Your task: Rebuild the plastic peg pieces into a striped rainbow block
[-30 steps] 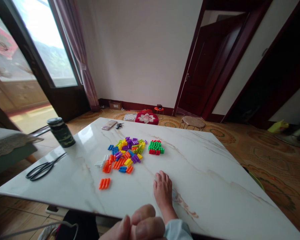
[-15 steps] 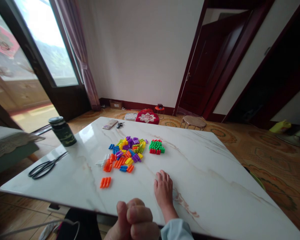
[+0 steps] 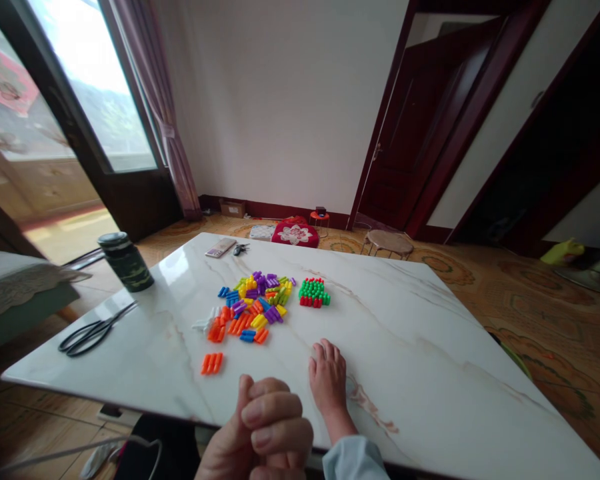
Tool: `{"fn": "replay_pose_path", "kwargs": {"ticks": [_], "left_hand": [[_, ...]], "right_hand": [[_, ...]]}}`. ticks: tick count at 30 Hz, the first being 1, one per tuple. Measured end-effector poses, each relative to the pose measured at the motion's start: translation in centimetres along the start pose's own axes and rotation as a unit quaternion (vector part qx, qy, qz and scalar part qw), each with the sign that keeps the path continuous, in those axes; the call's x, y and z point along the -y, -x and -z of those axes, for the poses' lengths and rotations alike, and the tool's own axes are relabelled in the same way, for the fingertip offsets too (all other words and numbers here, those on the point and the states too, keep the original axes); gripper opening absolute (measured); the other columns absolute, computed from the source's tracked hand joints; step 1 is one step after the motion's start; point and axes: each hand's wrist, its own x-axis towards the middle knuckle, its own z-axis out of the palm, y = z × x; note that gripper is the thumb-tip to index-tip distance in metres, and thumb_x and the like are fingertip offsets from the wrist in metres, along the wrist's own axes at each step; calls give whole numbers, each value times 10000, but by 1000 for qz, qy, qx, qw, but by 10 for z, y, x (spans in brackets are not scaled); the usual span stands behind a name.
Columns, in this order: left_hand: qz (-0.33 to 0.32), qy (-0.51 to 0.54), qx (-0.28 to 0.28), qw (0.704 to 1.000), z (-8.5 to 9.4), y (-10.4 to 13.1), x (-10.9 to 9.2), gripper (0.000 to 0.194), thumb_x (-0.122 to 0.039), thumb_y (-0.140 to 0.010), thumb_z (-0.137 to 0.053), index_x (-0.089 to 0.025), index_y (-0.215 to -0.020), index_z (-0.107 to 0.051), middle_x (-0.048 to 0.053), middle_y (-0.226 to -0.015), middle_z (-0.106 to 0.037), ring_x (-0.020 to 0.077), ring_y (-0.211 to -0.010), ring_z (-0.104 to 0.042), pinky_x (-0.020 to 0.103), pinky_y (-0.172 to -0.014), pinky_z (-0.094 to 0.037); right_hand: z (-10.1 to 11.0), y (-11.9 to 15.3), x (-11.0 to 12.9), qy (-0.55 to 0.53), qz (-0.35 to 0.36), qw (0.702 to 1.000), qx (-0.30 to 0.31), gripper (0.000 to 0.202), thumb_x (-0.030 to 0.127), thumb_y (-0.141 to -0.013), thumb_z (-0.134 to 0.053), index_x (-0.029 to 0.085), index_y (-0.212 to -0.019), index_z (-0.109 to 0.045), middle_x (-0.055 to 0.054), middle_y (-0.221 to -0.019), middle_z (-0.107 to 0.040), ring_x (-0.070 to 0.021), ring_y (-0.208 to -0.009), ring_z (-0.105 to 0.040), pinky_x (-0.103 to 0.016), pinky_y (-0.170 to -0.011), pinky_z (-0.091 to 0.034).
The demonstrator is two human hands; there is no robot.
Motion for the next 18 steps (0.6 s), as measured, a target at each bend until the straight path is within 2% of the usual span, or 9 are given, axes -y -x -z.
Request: {"fn": "replay_pose_path", "kwargs": {"ticks": [5,8,11,18], "left_hand": [[-6,24,-22,999,3,-1,-7,416,-220,-724,-797,-157,-601,-404,-84,-543,-407,24,-506,-440,91,-464,-351],[-26,21,-18,999,8,-2,-9,472,-112,-731,-760,-164,-575,-318,-96,-510,-345,12,-479,-393,92,-464,-333],[-60,-4,-10,998,10,-3,-8,482,-43,-690,-751,-175,-588,-299,-107,-493,-290,14,-476,-364,103,-458,-301],[-106,-46,-32,993,10,-5,-9,498,-57,-611,-776,-183,-639,-295,-107,-557,-264,6,-512,-348,100,-503,-310]], "right_hand": [[5,1,3,2,3,1000,12,346,261,-917,-415,209,-1223,-568,-86,-1345,-521,-238,-1242,-443,-370,-1027,-347],[7,0,3,3,1,1000,28,353,255,-917,-415,199,-1229,-568,-89,-1348,-518,-238,-1240,-439,-369,-1020,-349],[7,-1,3,1,-3,999,40,351,255,-917,-418,198,-1228,-570,-90,-1358,-510,-242,-1244,-436,-378,-1028,-340],[7,-1,2,-2,1,999,35,344,255,-918,-413,208,-1226,-558,-83,-1370,-499,-237,-1240,-441,-368,-1017,-341]]}}
